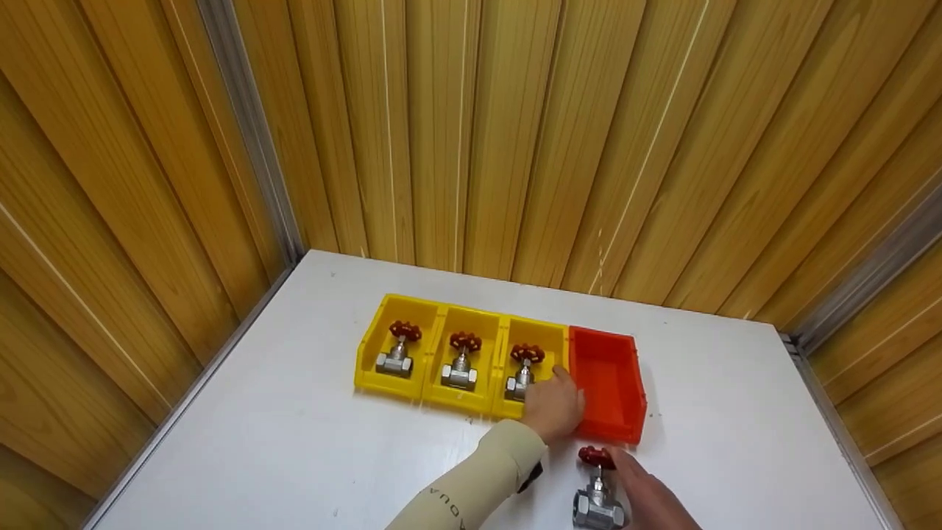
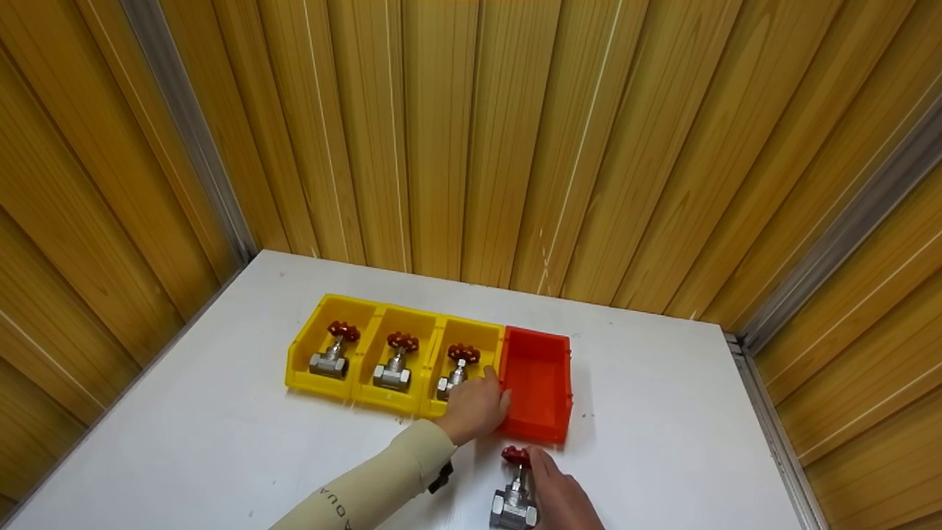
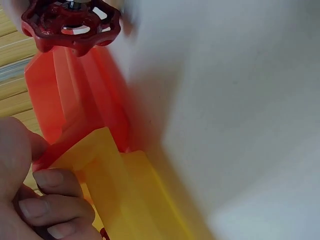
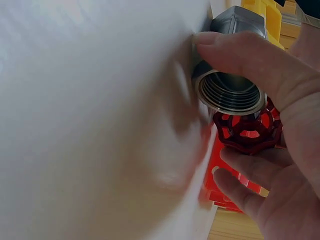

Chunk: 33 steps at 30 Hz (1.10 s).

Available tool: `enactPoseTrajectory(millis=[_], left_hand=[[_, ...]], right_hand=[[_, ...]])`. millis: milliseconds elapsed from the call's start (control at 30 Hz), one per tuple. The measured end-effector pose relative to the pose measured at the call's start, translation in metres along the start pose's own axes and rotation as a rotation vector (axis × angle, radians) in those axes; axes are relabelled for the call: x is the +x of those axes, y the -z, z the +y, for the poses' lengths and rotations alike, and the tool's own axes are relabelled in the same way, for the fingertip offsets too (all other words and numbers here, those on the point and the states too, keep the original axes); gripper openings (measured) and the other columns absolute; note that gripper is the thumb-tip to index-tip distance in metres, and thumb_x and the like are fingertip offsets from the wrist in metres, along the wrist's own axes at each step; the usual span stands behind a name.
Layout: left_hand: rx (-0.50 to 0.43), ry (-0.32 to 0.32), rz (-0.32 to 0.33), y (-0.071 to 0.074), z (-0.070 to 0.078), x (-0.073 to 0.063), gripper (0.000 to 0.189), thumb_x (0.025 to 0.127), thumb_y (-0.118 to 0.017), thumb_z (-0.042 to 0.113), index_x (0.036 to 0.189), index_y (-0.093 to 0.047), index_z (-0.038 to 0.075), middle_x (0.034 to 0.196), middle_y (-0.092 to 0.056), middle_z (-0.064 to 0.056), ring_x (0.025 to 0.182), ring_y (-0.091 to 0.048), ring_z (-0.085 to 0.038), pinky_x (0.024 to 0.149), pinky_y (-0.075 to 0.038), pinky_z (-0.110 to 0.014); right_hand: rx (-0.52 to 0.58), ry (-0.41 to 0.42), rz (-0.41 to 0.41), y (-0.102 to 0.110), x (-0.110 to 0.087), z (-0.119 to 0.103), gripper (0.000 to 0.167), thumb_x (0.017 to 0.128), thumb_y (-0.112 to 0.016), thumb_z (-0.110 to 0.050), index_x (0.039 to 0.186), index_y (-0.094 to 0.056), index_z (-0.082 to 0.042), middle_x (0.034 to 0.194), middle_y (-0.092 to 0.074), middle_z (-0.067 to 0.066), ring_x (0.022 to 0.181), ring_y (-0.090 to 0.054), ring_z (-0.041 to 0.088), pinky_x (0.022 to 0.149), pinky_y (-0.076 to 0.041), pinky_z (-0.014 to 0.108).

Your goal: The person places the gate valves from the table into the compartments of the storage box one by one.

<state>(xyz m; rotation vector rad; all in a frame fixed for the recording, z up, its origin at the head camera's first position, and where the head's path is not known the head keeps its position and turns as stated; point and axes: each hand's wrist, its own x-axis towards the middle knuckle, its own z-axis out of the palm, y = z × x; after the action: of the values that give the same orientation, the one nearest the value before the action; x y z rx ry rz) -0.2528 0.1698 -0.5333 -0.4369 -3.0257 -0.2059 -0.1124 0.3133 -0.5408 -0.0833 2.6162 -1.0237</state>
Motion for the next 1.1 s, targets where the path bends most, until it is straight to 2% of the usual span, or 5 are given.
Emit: enactPoseTrajectory(millis=[333, 467, 767, 967, 1100], left_hand=[[0.077, -0.019, 0.017, -0.003, 0.001, -0.001, 0.062, 0.099, -0.039, 0.052, 0.139, -0.048, 0.005, 0.072, -0.068, 0.0, 0.051, -0.058, -0.015, 0.047, -0.047, -0.03], [0.076, -0.032, 0.045, -0.003, 0.001, -0.002, 0.061, 0.099, -0.041, 0.05, 0.137, -0.05, 0.004, 0.072, -0.069, 0.001, 0.052, -0.06, -0.014, 0.047, -0.048, -0.03], [0.062, -0.032, 0.071, -0.002, 0.001, -0.005, 0.059, 0.098, -0.044, 0.049, 0.135, -0.051, 0.003, 0.073, -0.07, 0.0, 0.057, -0.064, -0.015, 0.051, -0.052, -0.03], [0.07, -0.031, 0.094, -0.003, 0.001, -0.005, 0.059, 0.098, -0.045, 0.049, 0.133, -0.053, 0.003, 0.07, -0.07, 0.001, 0.055, -0.063, -0.014, 0.048, -0.049, -0.029], [0.072, -0.034, 0.082, -0.004, 0.0, -0.005, 0.059, 0.099, -0.043, 0.049, 0.135, -0.052, 0.003, 0.07, -0.069, 0.0, 0.055, -0.063, -0.013, 0.048, -0.049, -0.029]], right_hand=[[0.13, -0.085, -0.056, 0.002, -0.003, -0.001, 0.142, 0.053, -0.088, -0.057, 0.155, 0.0, -0.013, 0.161, -0.019, 0.008, 0.134, -0.04, 0.031, 0.1, -0.044, 0.054], [0.097, -0.084, -0.037, 0.002, -0.003, -0.002, 0.14, 0.053, -0.087, -0.059, 0.155, -0.004, -0.009, 0.158, -0.025, 0.011, 0.128, -0.044, 0.03, 0.099, -0.045, 0.056], [0.088, -0.088, -0.018, 0.002, -0.005, -0.004, 0.142, 0.052, -0.088, -0.058, 0.156, 0.001, -0.019, 0.161, -0.021, 0.003, 0.137, -0.039, 0.031, 0.1, -0.044, 0.052], [0.036, -0.022, 0.038, 0.002, 0.002, -0.003, 0.137, 0.049, -0.09, -0.056, 0.154, -0.005, -0.031, 0.156, -0.032, -0.005, 0.131, -0.046, 0.024, 0.1, -0.045, 0.049], [0.011, -0.032, 0.056, 0.003, 0.005, -0.005, 0.13, 0.049, -0.09, -0.053, 0.152, -0.016, -0.026, 0.152, -0.037, -0.002, 0.127, -0.049, 0.024, 0.099, -0.046, 0.048]])
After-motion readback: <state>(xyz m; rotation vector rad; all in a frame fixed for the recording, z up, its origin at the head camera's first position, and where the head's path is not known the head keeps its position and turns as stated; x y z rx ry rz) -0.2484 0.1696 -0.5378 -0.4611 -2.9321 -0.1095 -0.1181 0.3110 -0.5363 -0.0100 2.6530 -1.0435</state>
